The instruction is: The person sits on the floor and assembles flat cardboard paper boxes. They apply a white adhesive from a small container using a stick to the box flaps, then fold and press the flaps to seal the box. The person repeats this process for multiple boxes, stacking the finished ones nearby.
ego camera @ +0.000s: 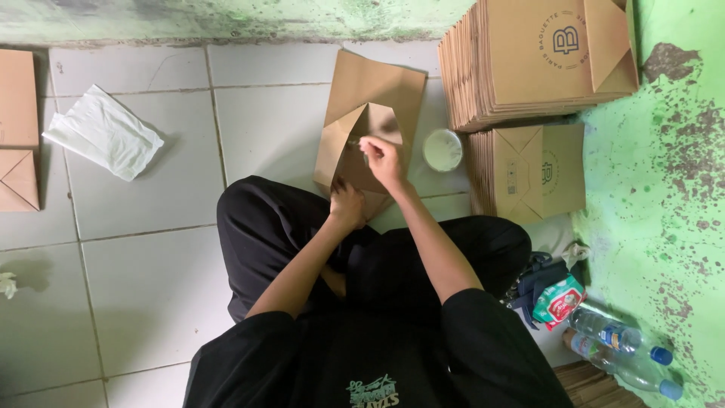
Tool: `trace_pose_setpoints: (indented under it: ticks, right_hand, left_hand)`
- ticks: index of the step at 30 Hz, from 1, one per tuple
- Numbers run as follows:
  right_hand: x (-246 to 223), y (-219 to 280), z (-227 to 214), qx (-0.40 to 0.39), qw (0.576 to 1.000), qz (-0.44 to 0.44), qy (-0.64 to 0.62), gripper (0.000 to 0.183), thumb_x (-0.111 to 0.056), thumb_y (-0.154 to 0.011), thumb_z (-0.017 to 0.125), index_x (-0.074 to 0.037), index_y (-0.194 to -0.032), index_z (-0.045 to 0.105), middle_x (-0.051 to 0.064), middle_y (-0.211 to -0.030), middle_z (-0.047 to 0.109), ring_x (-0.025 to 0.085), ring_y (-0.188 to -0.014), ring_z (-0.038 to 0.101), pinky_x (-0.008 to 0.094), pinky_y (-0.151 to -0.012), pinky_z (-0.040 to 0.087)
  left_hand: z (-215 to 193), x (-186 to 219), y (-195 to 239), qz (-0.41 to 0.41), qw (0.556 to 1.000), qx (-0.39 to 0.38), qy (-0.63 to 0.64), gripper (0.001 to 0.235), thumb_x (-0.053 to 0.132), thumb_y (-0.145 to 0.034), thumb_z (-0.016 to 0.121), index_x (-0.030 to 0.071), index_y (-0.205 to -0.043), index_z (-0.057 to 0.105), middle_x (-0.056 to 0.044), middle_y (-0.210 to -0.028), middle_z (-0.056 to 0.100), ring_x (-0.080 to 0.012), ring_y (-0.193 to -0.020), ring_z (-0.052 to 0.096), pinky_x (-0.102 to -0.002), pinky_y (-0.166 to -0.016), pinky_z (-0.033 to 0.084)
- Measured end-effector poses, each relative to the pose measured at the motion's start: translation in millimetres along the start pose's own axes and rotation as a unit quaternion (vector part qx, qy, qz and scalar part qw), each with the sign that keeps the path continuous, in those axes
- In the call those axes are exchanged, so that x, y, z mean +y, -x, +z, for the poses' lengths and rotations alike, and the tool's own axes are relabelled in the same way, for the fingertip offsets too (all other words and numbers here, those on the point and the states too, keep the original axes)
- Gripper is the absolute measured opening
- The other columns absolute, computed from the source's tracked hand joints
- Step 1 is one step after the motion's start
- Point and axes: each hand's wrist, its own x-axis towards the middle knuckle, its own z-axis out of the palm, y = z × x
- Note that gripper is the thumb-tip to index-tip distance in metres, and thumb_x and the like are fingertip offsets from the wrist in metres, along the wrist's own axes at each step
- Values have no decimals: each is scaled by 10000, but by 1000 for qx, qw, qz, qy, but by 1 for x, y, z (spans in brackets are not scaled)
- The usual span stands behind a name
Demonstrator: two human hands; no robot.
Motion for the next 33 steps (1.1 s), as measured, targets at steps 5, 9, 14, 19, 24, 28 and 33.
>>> trace_pose_setpoints:
  ticks: [5,9,14,19,24,28,33]
  right_hand:
    - [-19,-15,-40,19,999,0,33,109,13,-947,698,-31,-1020,767,165,-893,759,236,-826,742,337,-710,603]
    - [-9,-18,-58,-78,969,-92,216,58,-167,-905,801,-170,-961,811,39,-791,761,238,-815,685,352,-782,542]
    - [11,-10,-51,-87,968,-63,228,66,-172,-917,779,-200,-963,817,15,-784,758,214,-801,645,334,-791,516]
    - [-27,-2,-46,-156,975,-29,156,48,-70,-916,761,-71,-935,805,166,-856,774,329,-804,722,425,-784,557]
    - [29,-4,-47,-56,978,-97,176,109,-214,-979,725,-198,-1001,831,8,-840,793,191,-742,664,297,-734,538]
    - [12,-4,-45,-111,978,-69,162,87,-189,-968,746,-149,-970,824,88,-801,753,226,-723,639,335,-722,531]
    - [-1,-7,-49,-150,973,-82,158,53,-125,-922,770,-91,-923,811,182,-783,728,326,-702,667,413,-688,535]
  left_hand:
    - [4,6,2,11,1000,11,5,751,404,-835,761,-69,-1378,549,-336,-1532,362,-482,-1397,406,-562,-1087,393]
    - [-6,8,17,22,999,15,22,577,213,-883,690,-50,-1380,560,-254,-1591,306,-377,-1436,375,-491,-1027,499]
    - [20,2,5,38,996,78,-5,701,237,-814,715,-7,-1435,502,-255,-1563,377,-366,-1433,404,-522,-1022,499]
    - [42,-1,-13,52,995,79,-25,849,323,-761,748,-10,-1480,442,-268,-1574,365,-383,-1450,381,-587,-1084,421]
    - [19,3,2,37,999,22,-6,760,261,-814,723,-19,-1471,464,-272,-1613,297,-380,-1500,302,-599,-1151,329]
    - [17,3,6,38,998,49,-17,757,265,-767,760,-16,-1425,511,-263,-1593,317,-384,-1449,369,-572,-1112,392]
    - [24,3,2,32,997,71,6,644,218,-792,720,-27,-1365,553,-242,-1517,366,-380,-1389,411,-537,-1071,440]
